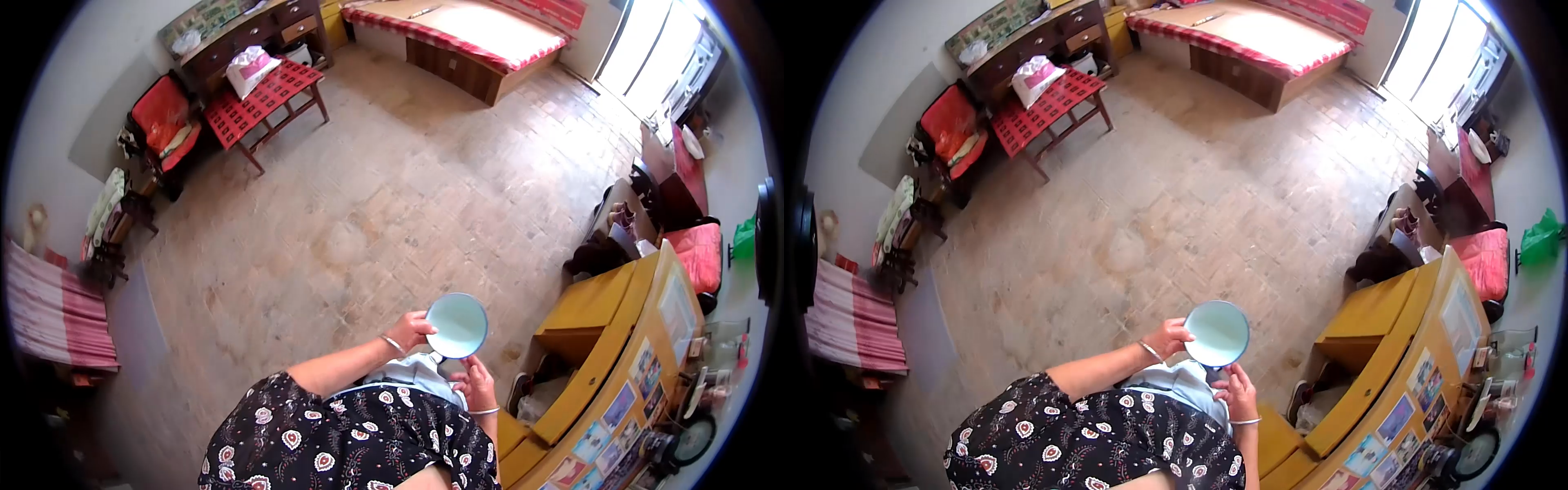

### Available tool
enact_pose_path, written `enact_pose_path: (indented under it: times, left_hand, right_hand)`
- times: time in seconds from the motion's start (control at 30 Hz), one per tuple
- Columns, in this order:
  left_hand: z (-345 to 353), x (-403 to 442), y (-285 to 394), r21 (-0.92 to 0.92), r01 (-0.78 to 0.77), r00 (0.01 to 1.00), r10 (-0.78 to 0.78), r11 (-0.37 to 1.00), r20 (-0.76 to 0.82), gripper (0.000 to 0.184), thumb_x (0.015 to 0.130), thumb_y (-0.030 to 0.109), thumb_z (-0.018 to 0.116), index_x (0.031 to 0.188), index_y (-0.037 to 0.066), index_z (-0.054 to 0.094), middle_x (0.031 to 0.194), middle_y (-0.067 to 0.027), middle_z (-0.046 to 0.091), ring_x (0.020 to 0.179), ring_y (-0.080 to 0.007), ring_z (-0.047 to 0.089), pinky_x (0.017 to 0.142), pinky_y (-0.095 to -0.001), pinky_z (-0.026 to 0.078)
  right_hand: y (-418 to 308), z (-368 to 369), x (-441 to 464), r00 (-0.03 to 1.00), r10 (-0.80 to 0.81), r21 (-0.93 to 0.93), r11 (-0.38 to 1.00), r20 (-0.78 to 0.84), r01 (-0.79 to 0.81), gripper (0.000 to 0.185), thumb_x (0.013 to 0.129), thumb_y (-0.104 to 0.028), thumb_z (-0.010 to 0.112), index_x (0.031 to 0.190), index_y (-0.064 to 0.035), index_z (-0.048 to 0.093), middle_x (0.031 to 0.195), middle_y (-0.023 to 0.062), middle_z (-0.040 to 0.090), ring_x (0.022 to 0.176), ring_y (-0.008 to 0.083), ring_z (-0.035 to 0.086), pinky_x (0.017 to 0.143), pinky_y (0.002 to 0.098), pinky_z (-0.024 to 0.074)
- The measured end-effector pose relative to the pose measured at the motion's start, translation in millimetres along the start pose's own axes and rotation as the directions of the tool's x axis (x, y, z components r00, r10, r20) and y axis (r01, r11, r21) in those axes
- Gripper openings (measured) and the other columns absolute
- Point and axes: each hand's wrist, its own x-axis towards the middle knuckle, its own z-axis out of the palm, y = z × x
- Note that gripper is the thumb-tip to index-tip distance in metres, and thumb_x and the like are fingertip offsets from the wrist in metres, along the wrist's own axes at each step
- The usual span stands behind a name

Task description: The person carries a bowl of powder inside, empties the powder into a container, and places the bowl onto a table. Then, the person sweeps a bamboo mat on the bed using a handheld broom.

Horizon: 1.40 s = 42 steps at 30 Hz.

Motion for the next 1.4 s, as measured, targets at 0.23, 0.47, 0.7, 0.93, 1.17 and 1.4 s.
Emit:
enact_pose_path:
  times: [0.23,0.47,0.7,0.93,1.17,1.4]
  left_hand:
    - [25,98,29,-0.285,0.064,0.991,-0.095,0.956,-0.096,0.031,0.071,0.009,0.057,0.099,-0.001,0.052,0.091,-0.0084,0.057,0.086,-0.0194,0.058,0.078,-0.0324,0.047]
    - [38,206,81,-0.343,0.115,0.988,-0.143,0.932,-0.057,0.029,0.07,0.006,0.056,0.097,-0.002,0.053,0.089,-0.0094,0.058,0.083,-0.0199,0.058,0.076,-0.0327,0.048]
    - [55,343,166,-0.318,0.051,0.998,-0.06,0.947,-0.018,0.027,0.071,0.01,0.056,0.095,-0.002,0.054,0.09,-0.0082,0.058,0.083,-0.0179,0.057,0.075,-0.0302,0.047]
    - [51,447,225,0.047,-0.085,0.996,0.085,0.995,0.007,0.029,0.07,0.01,0.057,0.097,-0.001,0.054,0.091,-0.0074,0.057,0.085,-0.0171,0.057,0.076,-0.0288,0.046]
    - [59,512,256,-0.324,0.029,0.976,-0.096,0.946,-0.195,0.034,0.069,0.009,0.056,0.101,-0.002,0.053,0.093,-0.0091,0.057,0.087,-0.0193,0.057,0.078,-0.0335,0.048]
    - [45,545,275,-0.448,-0.113,0.893,-0.107,0.887,-0.437,0.029,0.068,0.006,0.056,0.095,-0.002,0.054,0.087,-0.0098,0.058,0.079,-0.0229,0.06,0.071,-0.035,0.051]
  right_hand:
    - [-93,-62,63,0.987,0.137,-0.289,0.945,-0.084,-0.155,0.035,0.086,-0.019,0.053,0.113,0.0031,0.049,0.099,0.0129,0.059,0.074,0.0169,0.06,0.057,0.0247,0.0498]
    - [-171,-53,156,0.988,0.088,-0.516,0.857,0.123,-0.012,0.044,0.084,-0.017,0.056,0.124,-0.001,0.044,0.117,0.0094,0.053,0.098,0.0152,0.053,0.084,0.027,0.0422]
    - [-274,-37,251,0.928,0.303,-0.69,0.72,0.217,-0.074,0.043,0.084,-0.027,0.054,0.123,-0.009,0.048,0.118,0.0113,0.051,0.112,0.0194,0.043,0.097,0.029,0.0293]
    - [-353,-37,325,0.947,0.296,-0.763,0.638,0.125,-0.099,0.037,0.083,-0.023,0.054,0.117,-0.0069,0.054,0.111,0.0097,0.057,0.105,0.0181,0.05,0.094,0.0286,0.0335]
    - [-418,-99,410,0.981,0.151,-0.444,0.875,-0.124,-0.191,0.028,0.082,-0.017,0.057,0.106,-0.0012,0.058,0.1,0.0083,0.061,0.089,0.0173,0.059,0.078,0.0296,0.0448]
    - [-510,-106,548,0.989,0.144,-0.624,0.769,-0.037,-0.135,0.032,0.083,-0.02,0.056,0.108,0.0001,0.056,0.099,0.0094,0.062,0.081,0.017,0.061,0.069,0.0277,0.0482]
